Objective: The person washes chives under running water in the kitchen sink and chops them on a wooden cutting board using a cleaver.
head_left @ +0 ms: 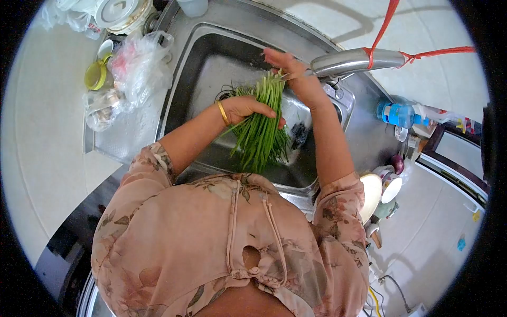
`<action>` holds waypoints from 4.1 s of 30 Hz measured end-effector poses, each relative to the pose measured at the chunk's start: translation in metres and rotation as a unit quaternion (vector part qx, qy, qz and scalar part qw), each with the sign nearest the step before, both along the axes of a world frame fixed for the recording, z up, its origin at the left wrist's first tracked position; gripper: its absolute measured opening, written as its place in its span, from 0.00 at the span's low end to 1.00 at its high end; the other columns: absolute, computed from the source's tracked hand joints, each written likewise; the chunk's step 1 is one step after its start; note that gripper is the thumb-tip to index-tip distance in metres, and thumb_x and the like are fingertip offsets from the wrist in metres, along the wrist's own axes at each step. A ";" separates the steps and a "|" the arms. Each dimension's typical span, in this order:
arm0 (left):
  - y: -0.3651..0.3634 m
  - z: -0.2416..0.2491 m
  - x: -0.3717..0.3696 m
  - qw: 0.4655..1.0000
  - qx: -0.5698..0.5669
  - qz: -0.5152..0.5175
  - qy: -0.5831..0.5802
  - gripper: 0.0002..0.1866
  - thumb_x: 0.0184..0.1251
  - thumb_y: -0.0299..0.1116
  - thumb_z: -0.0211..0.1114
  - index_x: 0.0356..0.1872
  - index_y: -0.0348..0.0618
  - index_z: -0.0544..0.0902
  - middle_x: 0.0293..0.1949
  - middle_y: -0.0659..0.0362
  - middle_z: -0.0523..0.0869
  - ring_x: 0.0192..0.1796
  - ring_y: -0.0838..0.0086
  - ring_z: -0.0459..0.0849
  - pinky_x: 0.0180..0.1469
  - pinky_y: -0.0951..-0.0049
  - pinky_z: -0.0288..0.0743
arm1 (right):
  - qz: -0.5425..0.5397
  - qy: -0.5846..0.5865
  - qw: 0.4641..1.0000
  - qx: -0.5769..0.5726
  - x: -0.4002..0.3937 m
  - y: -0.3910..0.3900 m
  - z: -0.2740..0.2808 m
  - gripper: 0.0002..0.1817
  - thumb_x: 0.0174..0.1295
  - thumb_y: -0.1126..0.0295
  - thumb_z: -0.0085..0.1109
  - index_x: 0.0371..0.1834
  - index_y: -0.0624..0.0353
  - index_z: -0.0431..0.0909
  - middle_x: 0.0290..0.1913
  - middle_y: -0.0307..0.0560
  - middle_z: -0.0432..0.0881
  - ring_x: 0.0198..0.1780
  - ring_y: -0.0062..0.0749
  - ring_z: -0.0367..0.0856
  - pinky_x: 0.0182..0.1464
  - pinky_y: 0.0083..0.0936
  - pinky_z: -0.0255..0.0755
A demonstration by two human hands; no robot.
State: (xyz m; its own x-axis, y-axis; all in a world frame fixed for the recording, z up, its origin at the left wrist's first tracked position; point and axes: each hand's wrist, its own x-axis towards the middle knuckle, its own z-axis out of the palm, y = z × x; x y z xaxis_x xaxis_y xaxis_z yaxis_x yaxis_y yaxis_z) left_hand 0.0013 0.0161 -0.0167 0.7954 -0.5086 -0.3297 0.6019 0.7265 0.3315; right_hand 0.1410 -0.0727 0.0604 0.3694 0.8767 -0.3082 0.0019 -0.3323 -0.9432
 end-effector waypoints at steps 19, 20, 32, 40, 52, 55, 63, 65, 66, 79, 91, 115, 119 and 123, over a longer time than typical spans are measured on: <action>-0.001 -0.014 0.003 0.999 -0.035 -0.003 0.010 0.25 0.55 0.29 0.63 0.55 0.40 0.68 0.38 0.51 0.82 0.41 0.64 0.82 0.46 0.63 0.76 | 0.125 -0.093 0.985 -0.069 -0.002 0.000 -0.034 0.29 0.65 0.45 0.32 0.54 0.55 0.72 0.55 0.48 0.72 0.55 0.37 0.69 0.59 0.30 0.59; 0.000 -0.014 0.002 0.999 -0.038 0.005 0.002 0.24 0.55 0.29 0.63 0.55 0.39 0.69 0.37 0.51 0.82 0.40 0.65 0.82 0.46 0.63 0.76 | 0.118 -0.069 0.986 -0.097 -0.003 -0.001 -0.034 0.30 0.65 0.44 0.32 0.54 0.55 0.72 0.53 0.49 0.73 0.53 0.37 0.70 0.58 0.30 0.60; 0.014 -0.002 0.002 0.991 0.073 -0.037 -0.105 0.30 0.47 0.31 0.67 0.54 0.38 0.68 0.32 0.55 0.81 0.35 0.67 0.81 0.39 0.63 0.76 | -0.259 0.266 0.925 0.080 0.012 -0.026 -0.054 0.22 0.65 0.56 0.43 0.55 0.61 0.66 0.49 0.49 0.75 0.48 0.35 0.74 0.48 0.33 0.68; 0.014 0.009 0.003 0.993 0.041 0.002 -0.109 0.24 0.50 0.26 0.64 0.50 0.37 0.69 0.31 0.54 0.79 0.34 0.69 0.81 0.38 0.69 0.76 | -0.255 0.271 0.922 0.101 -0.031 -0.037 -0.046 0.12 0.60 0.65 0.54 0.42 0.63 0.74 0.36 0.43 0.78 0.30 0.24 0.74 0.25 0.17 0.63; 0.013 0.001 -0.007 0.978 -0.161 0.131 -0.027 0.24 0.53 0.32 0.62 0.54 0.46 0.68 0.38 0.55 0.77 0.39 0.63 0.79 0.50 0.45 0.70 | -0.347 -0.315 0.883 0.027 -0.029 -0.040 -0.047 0.13 0.64 0.64 0.48 0.27 0.61 0.70 0.22 0.39 0.71 0.26 0.24 0.68 0.29 0.22 0.63; 0.013 -0.006 -0.006 0.987 -0.107 0.119 -0.015 0.22 0.53 0.30 0.61 0.52 0.43 0.71 0.38 0.55 0.78 0.41 0.65 0.80 0.50 0.52 0.71 | -0.265 -0.338 0.902 0.054 -0.032 -0.033 -0.035 0.12 0.63 0.65 0.49 0.28 0.63 0.70 0.21 0.48 0.70 0.25 0.33 0.68 0.30 0.28 0.64; 0.023 -0.009 0.001 0.966 0.139 0.219 0.002 0.13 0.52 0.26 0.64 0.40 0.41 0.78 0.45 0.61 0.80 0.47 0.77 0.76 0.54 0.74 0.67 | -0.309 -0.327 0.892 0.043 -0.031 -0.022 -0.021 0.12 0.62 0.64 0.50 0.28 0.63 0.71 0.22 0.54 0.72 0.24 0.40 0.71 0.29 0.32 0.65; 0.040 -0.028 0.000 0.948 0.186 0.255 -0.046 0.14 0.51 0.27 0.64 0.42 0.41 0.78 0.45 0.63 0.80 0.48 0.79 0.75 0.54 0.75 0.66 | -0.347 -0.338 0.874 0.047 -0.023 -0.026 -0.016 0.13 0.62 0.64 0.49 0.28 0.63 0.72 0.22 0.54 0.72 0.24 0.40 0.71 0.29 0.32 0.65; 0.049 -0.032 0.000 0.937 0.230 0.257 -0.053 0.18 0.52 0.27 0.63 0.46 0.41 0.76 0.46 0.62 0.80 0.48 0.78 0.75 0.53 0.74 0.67 | -0.370 -0.344 0.861 0.070 -0.014 -0.032 -0.017 0.13 0.62 0.64 0.49 0.27 0.63 0.72 0.21 0.54 0.72 0.24 0.40 0.71 0.29 0.32 0.65; 0.026 0.042 0.032 0.863 0.424 0.157 -0.224 0.21 0.47 0.30 0.66 0.46 0.41 0.77 0.35 0.61 0.81 0.39 0.78 0.76 0.45 0.77 0.70 | -0.259 -0.410 0.866 0.123 -0.023 0.001 -0.018 0.09 0.48 0.74 0.49 0.32 0.66 0.72 0.31 0.59 0.75 0.36 0.55 0.73 0.40 0.39 0.67; 0.020 0.021 0.063 0.704 0.667 0.144 -0.197 0.18 0.45 0.43 0.68 0.34 0.40 0.81 0.29 0.53 0.83 0.32 0.66 0.81 0.38 0.71 0.73 | -0.330 -0.002 0.942 -0.067 -0.039 -0.074 -0.184 0.12 0.56 0.63 0.52 0.36 0.60 0.76 0.32 0.50 0.79 0.35 0.38 0.77 0.37 0.33 0.70; 0.045 0.008 0.007 0.721 0.670 0.175 -0.018 0.12 0.46 0.33 0.70 0.28 0.36 0.80 0.25 0.60 0.82 0.27 0.79 0.78 0.33 0.76 0.72 | 0.108 -0.386 0.860 -0.315 -0.180 -0.036 -0.318 0.07 0.49 0.75 0.51 0.29 0.58 0.79 0.38 0.48 0.76 0.32 0.41 0.80 0.30 0.37 0.73; 0.047 0.002 0.002 0.747 0.640 0.179 0.019 0.11 0.46 0.31 0.70 0.28 0.36 0.80 0.24 0.62 0.81 0.26 0.80 0.77 0.31 0.77 0.71 | 0.059 -0.390 0.863 -0.316 -0.181 -0.046 -0.330 0.06 0.45 0.73 0.55 0.28 0.58 0.79 0.38 0.50 0.74 0.32 0.42 0.79 0.32 0.37 0.72; 0.053 -0.001 -0.009 0.742 0.653 0.144 0.041 0.10 0.47 0.31 0.70 0.28 0.37 0.80 0.24 0.62 0.80 0.26 0.80 0.76 0.31 0.78 0.70 | -0.087 -0.235 0.928 -0.278 -0.164 -0.044 -0.268 0.07 0.41 0.73 0.59 0.25 0.61 0.75 0.39 0.50 0.72 0.30 0.43 0.76 0.32 0.34 0.70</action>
